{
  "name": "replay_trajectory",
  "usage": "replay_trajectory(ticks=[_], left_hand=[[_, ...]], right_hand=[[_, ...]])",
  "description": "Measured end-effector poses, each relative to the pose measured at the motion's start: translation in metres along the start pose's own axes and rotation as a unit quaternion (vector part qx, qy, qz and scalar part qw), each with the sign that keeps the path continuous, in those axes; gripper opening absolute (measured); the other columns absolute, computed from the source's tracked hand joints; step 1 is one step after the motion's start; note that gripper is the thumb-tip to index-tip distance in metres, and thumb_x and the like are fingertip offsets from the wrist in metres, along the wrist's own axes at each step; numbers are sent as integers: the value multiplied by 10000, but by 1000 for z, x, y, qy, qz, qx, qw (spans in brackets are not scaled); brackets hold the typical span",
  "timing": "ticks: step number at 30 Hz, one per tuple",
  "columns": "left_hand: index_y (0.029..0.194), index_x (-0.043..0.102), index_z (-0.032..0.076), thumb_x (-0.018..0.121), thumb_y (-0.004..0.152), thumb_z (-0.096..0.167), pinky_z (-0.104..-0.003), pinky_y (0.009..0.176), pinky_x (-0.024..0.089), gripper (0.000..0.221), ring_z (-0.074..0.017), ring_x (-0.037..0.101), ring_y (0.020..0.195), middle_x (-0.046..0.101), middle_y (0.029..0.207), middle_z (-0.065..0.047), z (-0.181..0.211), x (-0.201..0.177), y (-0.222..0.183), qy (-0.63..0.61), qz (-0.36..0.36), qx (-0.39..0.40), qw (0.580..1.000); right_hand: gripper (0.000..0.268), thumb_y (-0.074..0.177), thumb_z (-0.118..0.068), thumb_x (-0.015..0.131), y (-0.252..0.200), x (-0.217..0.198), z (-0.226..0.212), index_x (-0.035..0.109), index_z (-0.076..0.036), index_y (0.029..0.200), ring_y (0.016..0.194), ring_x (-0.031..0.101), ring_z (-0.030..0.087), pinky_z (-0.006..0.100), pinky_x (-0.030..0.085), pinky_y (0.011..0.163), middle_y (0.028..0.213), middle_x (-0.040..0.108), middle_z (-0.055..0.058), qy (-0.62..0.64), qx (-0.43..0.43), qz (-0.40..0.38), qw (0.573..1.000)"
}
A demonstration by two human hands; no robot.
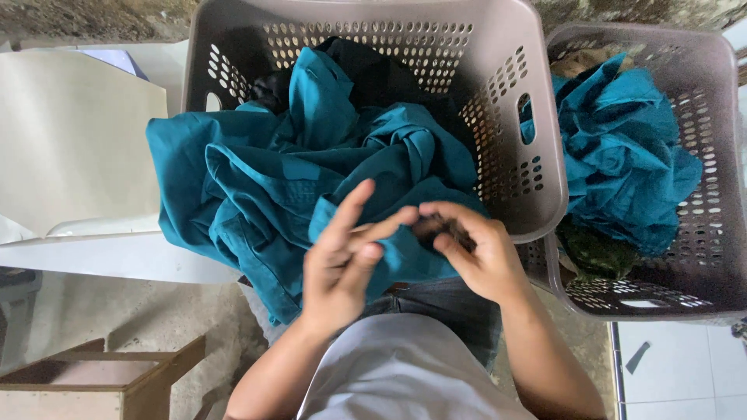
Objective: Inspecting a teal garment for loose threads and trimming them using thread snips
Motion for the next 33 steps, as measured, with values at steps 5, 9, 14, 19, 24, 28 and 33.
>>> replay_trajectory(ticks=[5,9,14,19,24,28,33], left_hand=[[1221,366,-75,460,838,31,-149,641,387,408,-255,585,973,595,1007,-267,12,-41,-21,84,180,65,978],[1182,383,-72,456,888,11,-329,951,459,314,-348,602,989,508,1188,-145,9,-60,-54,150,261,182,936],[1153,388,-42,455,858,-6,-284,821,551,305,-232,623,964,565,1060,-221,2,-88,-100,75,248,224,940],[1071,442,28,559,855,192,-121,656,501,295,-79,639,732,604,987,-137,5,-91,-118,164,338,142,916],[953,444,29,448,825,402,-312,800,404,395,-201,583,633,599,752,-202,27,-58,-92,313,290,110,898],[763,624,37,434,707,481,-299,607,396,486,-186,517,556,631,696,-63,32,-63,-88,613,43,222,757],[890,591,183,658,775,481,-280,666,431,327,-125,556,709,581,854,39,19,-23,-79,654,-110,251,705]], right_hand=[[400,580,-238,758,-22,-10,14,630,-5,879,420,488,134,254,376,407,525,585,80,-7,8,-57,998],[236,681,-165,712,-23,3,12,609,-68,870,708,628,83,200,484,616,864,667,13,-147,-3,-44,988],[193,734,-76,674,-19,2,26,586,-26,897,780,637,173,260,514,695,878,643,72,-268,-99,46,957],[188,741,-150,657,-29,4,44,590,-46,883,834,633,152,239,514,711,936,644,55,-222,-69,17,972],[161,817,-11,415,-63,13,48,567,-63,804,732,626,185,290,477,630,858,634,71,-308,-189,123,924],[99,820,-14,431,-69,32,40,527,-23,796,518,581,180,302,431,435,827,630,132,-327,-290,179,881],[154,848,-42,441,-63,36,35,555,-38,746,391,463,109,214,349,367,725,626,134,-308,-456,217,806]])
Point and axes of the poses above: each hand's wrist, its own y-axis towards the middle knuckle, its own x-axis out of the palm, z = x × y, the point moved 1 cm from there along y, towards the middle knuckle
